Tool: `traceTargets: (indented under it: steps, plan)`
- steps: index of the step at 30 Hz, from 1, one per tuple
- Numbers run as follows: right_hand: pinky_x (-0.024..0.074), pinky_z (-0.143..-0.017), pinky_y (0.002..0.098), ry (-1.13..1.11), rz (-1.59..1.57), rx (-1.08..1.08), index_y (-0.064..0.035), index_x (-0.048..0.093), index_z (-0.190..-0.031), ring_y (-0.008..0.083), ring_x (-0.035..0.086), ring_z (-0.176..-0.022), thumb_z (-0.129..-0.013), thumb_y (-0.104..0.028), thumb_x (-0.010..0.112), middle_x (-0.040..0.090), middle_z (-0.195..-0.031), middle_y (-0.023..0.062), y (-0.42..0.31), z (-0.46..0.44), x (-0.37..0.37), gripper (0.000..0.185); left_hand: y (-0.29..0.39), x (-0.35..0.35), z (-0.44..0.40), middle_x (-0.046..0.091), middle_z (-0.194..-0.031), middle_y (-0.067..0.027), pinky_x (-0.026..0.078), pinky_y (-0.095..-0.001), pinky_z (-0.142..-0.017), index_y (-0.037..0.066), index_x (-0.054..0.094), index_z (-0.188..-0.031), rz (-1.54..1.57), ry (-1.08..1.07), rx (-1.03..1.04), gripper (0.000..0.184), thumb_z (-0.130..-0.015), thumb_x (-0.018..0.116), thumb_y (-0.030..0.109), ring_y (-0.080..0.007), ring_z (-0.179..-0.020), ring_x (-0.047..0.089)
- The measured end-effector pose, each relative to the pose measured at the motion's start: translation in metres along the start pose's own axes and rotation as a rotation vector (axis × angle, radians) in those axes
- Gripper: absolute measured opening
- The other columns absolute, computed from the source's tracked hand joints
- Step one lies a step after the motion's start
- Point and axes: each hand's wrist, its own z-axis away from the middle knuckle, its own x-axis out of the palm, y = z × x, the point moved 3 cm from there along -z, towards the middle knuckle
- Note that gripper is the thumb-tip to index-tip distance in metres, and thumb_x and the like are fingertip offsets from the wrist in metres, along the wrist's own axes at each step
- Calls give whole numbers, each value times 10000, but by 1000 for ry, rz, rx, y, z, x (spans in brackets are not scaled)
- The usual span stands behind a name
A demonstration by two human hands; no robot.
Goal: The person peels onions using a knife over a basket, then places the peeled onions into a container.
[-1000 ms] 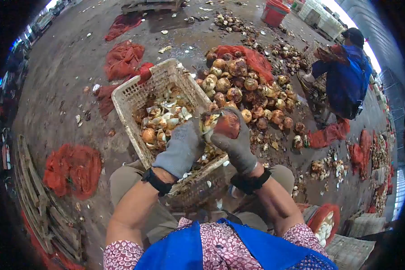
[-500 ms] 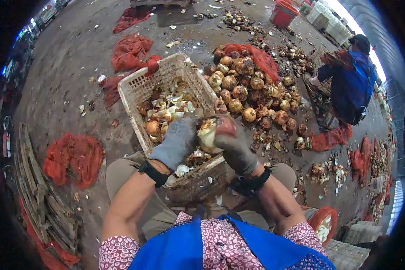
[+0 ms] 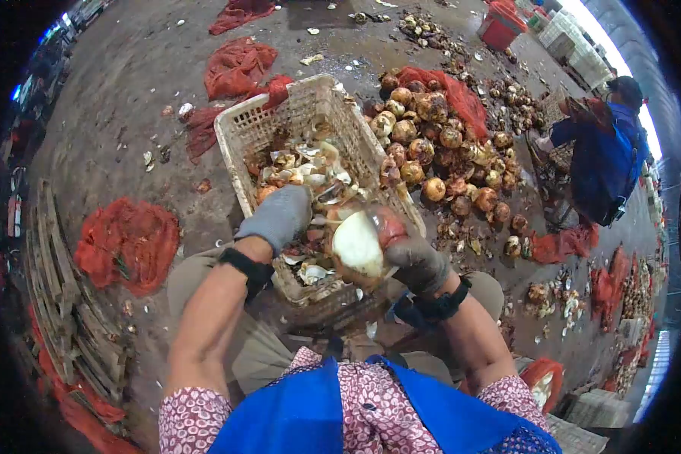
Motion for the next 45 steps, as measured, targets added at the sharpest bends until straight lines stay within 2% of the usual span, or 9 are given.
traceTargets:
  steps: [2,4,10,13,16,22,32,38,45]
  plan:
    - [481,-979,380,138,-256,67,27,459,-1305,254,616,-1077,-706,-380,740,589,-1213,137,-1,-4,-3,776,2,-7,2,667,-947,-191,522,-403,-749,24,590,-1147,-72,-7,11,308,-848,606,98,-329,-841,651]
    - [484,-979,395,185,-305,45,23,461,-1305,257,615,-1078,-758,-343,687,595,-1203,136,-8,-3,-7,695,20,-30,1,672,-1000,-119,503,-386,-828,2,560,-1208,1195,176,46,305,-916,553,90,-243,-922,643]
    - [497,-951,384,305,-327,40,-35,467,-1342,250,613,-1090,-872,-418,625,586,-1237,132,-13,-28,4,626,55,-40,1,509,-1299,-102,426,-300,-1000,6,374,-1410,715,120,393,510,-984,550,225,-177,-1131,548]
    - [514,-910,351,256,-27,-82,-48,406,-1395,204,594,-1100,-843,-343,695,573,-1252,105,-30,-32,-2,690,68,-49,-1,544,-1242,-110,500,-306,-912,32,403,-1372,1637,44,111,480,-978,556,260,-179,-1099,568]
    - [517,-875,310,325,368,-360,-45,355,-1416,157,590,-1056,-762,-162,778,573,-1236,80,-28,-36,0,787,74,-38,2,570,-1194,-87,530,-307,-843,36,429,-1341,1702,220,107,429,-991,530,261,-161,-1042,587]
    - [501,-888,306,559,879,-274,-23,413,-1349,150,586,-1021,-683,-171,839,587,-1185,92,-34,-25,-25,804,60,-54,6,623,-998,-17,483,-246,-699,9,540,-1231,1119,228,48,356,-1008,493,282,-83,-863,565]
    - [538,-810,434,523,1463,-265,-37,466,-1311,376,645,-958,-636,-364,789,592,-1147,206,-48,-16,-17,817,59,-41,19,640,-929,-237,511,-462,-742,25,583,-1171,8,42,222,343,-840,604,113,-412,-862,625]
    - [506,-845,278,394,86,-234,-54,509,-1287,119,600,-1000,-729,-142,757,616,-1147,22,-56,-7,-25,617,50,-37,23,647,-853,-254,511,-495,-733,24,533,-1187,150,-135,95,397,-827,612,171,-437,-826,628]
    - [497,-859,277,374,196,-229,-55,522,-1277,115,591,-1010,-741,-198,787,617,-1154,28,-55,-13,-26,615,74,-51,10,660,-922,-230,524,-466,-695,14,478,-1259,210,278,237,451,-862,614,176,-398,-817,650]
